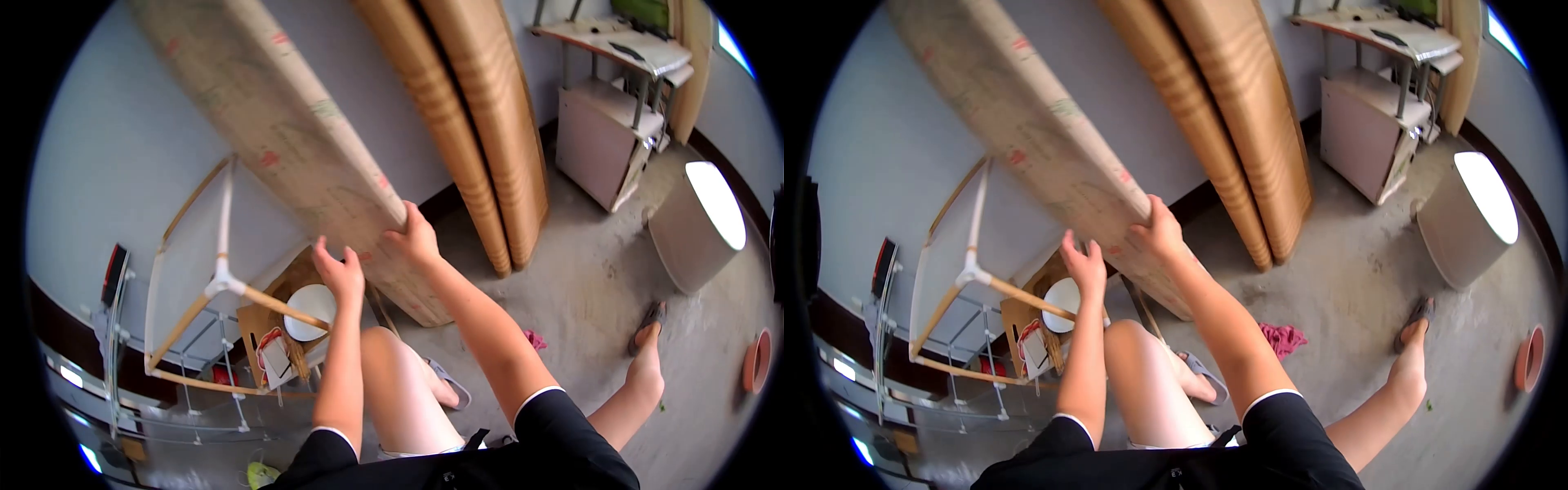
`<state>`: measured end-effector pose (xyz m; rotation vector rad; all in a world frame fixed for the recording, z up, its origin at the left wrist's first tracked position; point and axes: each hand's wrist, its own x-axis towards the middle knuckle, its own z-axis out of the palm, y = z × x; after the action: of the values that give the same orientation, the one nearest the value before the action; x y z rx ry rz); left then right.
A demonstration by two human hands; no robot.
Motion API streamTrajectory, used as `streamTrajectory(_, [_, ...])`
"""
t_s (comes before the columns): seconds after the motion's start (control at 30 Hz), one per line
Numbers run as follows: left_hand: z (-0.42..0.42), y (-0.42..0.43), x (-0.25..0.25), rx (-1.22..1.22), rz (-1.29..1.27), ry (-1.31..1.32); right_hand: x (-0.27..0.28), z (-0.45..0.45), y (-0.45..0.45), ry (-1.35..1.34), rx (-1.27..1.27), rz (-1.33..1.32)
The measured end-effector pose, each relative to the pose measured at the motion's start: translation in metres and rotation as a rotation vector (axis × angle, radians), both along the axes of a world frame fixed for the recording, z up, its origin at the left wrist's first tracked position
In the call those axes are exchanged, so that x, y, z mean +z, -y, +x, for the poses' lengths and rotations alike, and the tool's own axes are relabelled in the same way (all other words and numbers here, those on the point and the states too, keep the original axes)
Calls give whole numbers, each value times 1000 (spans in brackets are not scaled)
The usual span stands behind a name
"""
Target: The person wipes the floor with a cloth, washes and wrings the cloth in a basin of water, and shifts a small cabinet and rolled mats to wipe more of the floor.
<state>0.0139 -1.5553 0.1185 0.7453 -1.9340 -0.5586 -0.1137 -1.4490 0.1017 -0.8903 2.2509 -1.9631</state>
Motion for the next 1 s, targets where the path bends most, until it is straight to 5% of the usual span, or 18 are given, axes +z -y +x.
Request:
streamTrajectory(0.1, [-17, 46, 2, 129, 169, -167, 11, -5, -6, 99, 49, 20])
streamTrajectory(0.2, [-36, 66, -7, -363, 706, -304, 0, -24, -13, 13, 67, 118])
streamTrajectory(0.33, [-54, 37, -5, -20, 502, -169, -11, -33, -18, 20, 98, 161])
streamTrajectory(0.47, [-57, -13, 2, 157, 265, -145, -10, -17, -24, 250, 163, -151])
streamTrajectory(0.53, [-56, -36, 2, 133, 182, -177, 5, -9, -29, 336, 213, -257])
streamTrajectory(0.67, [-67, -58, -5, 60, 163, -262, -34, -49, -27, 193, 99, 66])
streamTrajectory(0.73, [-73, -58, -7, 46, 170, -258, -52, -54, -25, 450, 200, 62])
streamTrajectory(0.8, [-77, -54, -11, 38, 200, -277, -73, -43, -23, 382, 118, 158])
streamTrajectory(1.0, [-80, -44, -10, 81, 165, -217, -87, -6, -17, 583, 247, 3])
